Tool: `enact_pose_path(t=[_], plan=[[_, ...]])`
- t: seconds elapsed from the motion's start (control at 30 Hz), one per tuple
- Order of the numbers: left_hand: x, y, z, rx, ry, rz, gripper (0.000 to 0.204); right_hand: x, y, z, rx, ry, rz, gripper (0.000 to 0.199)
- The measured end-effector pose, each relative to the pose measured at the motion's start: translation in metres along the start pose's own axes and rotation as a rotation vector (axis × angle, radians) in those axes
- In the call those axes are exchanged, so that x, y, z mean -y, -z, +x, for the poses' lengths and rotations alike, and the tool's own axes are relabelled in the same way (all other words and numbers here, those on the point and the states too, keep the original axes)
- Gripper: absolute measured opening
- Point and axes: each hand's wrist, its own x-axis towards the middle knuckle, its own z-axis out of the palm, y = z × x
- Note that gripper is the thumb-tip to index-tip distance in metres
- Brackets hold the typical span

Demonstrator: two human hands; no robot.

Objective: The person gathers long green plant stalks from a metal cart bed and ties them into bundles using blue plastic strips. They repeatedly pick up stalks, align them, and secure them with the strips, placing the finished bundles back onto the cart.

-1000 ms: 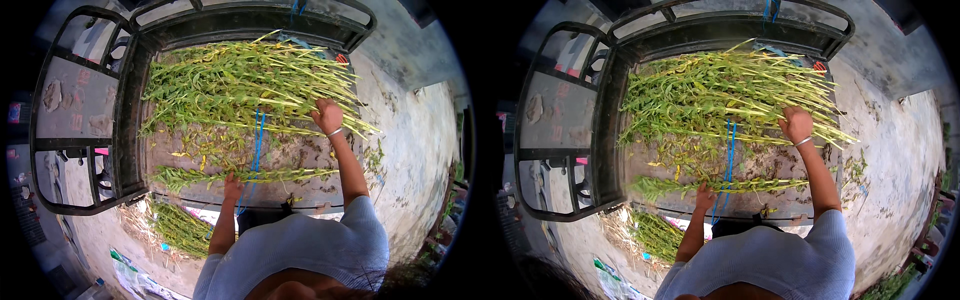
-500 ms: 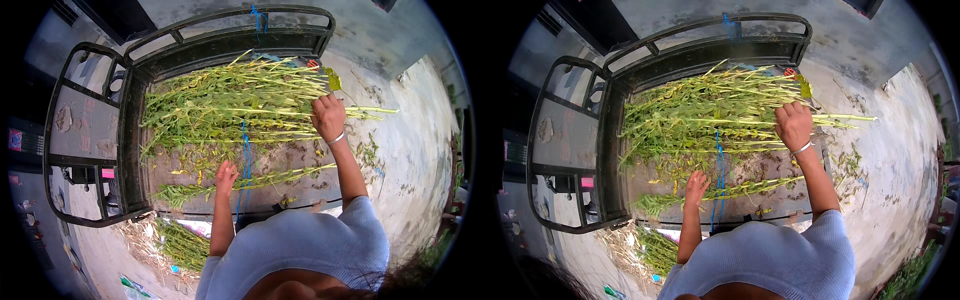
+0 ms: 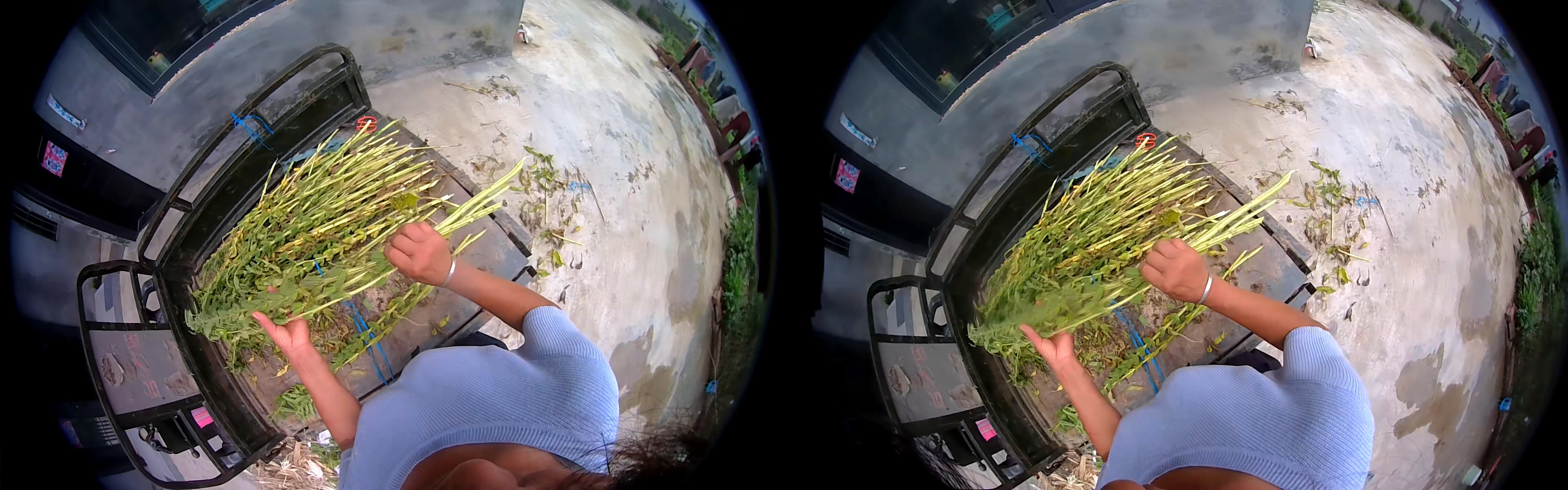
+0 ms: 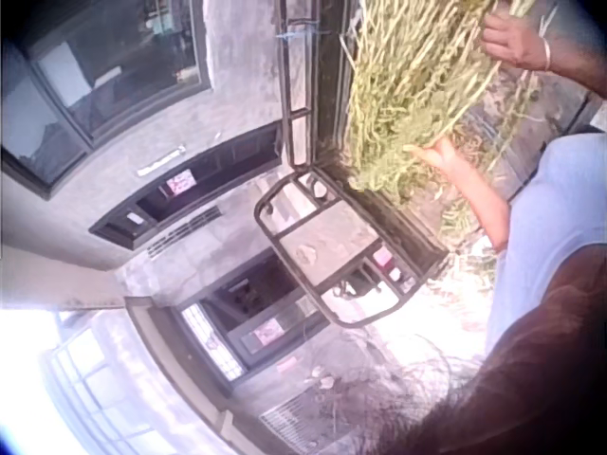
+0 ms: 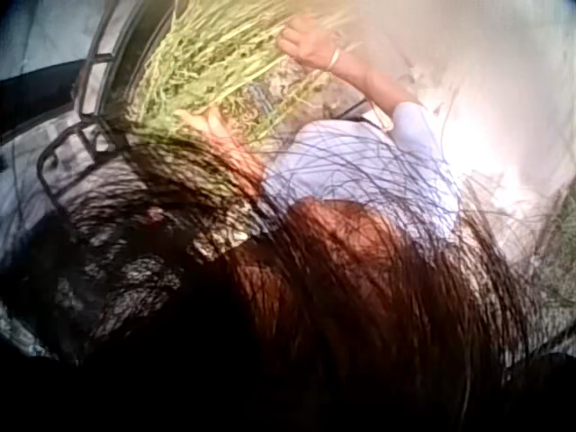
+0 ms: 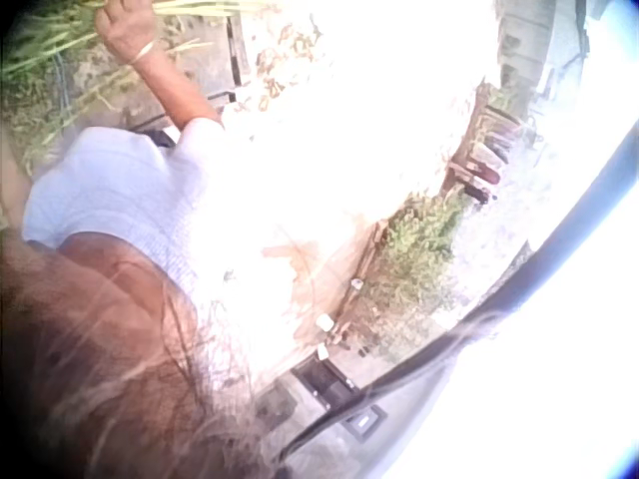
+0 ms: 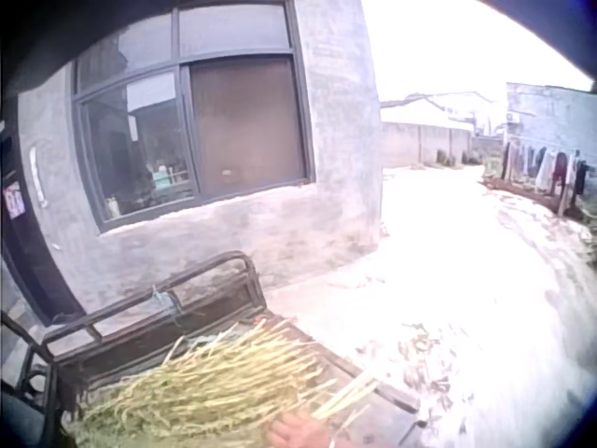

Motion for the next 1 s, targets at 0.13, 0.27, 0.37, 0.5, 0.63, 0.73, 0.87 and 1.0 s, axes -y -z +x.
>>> enact_pose_path(t=[0.13, 0.27, 0.37, 0.5, 0.63, 0.73, 0.87, 1.0], plan=[[0.002, 0.018, -0.016, 0.112, -0.024, -0.020, 0.068, 0.001, -0.012, -0.035, -0.005, -0.035, 0.086, 0.024], [0.013, 0.036, -0.030, -0.031, -0.123, 0.113, 0.050, 0.004, -0.011, -0.059, 0.165, -0.175, 0.285, 0.039], [0.010, 0.057, -0.041, -0.156, -0.160, 0.151, 0.044, -0.006, -0.012, -0.079, 0.083, -0.310, 0.599, 0.060], [0.004, 0.091, -0.056, -0.214, -0.214, 0.168, 0.048, -0.041, -0.045, -0.119, 0.378, -0.729, 0.223, 0.052], [0.005, 0.107, -0.067, -0.301, -0.244, 0.225, 0.056, -0.067, -0.123, -0.177, 0.720, -0.745, 0.398, 0.034], [0.010, 0.097, -0.083, -0.363, -0.213, 0.278, 0.059, -0.069, -0.127, -0.182, 0.311, -1.113, 0.940, 0.021], [0.010, 0.101, -0.111, -0.337, -0.316, 0.607, 0.061, -0.108, -0.094, -0.187, -0.592, -1.687, 1.823, 0.023], [-0.009, 0.140, -0.118, -0.490, -0.319, 0.594, 0.065, -0.175, -0.031, -0.246, -0.916, -1.625, 1.620, 0.022]])
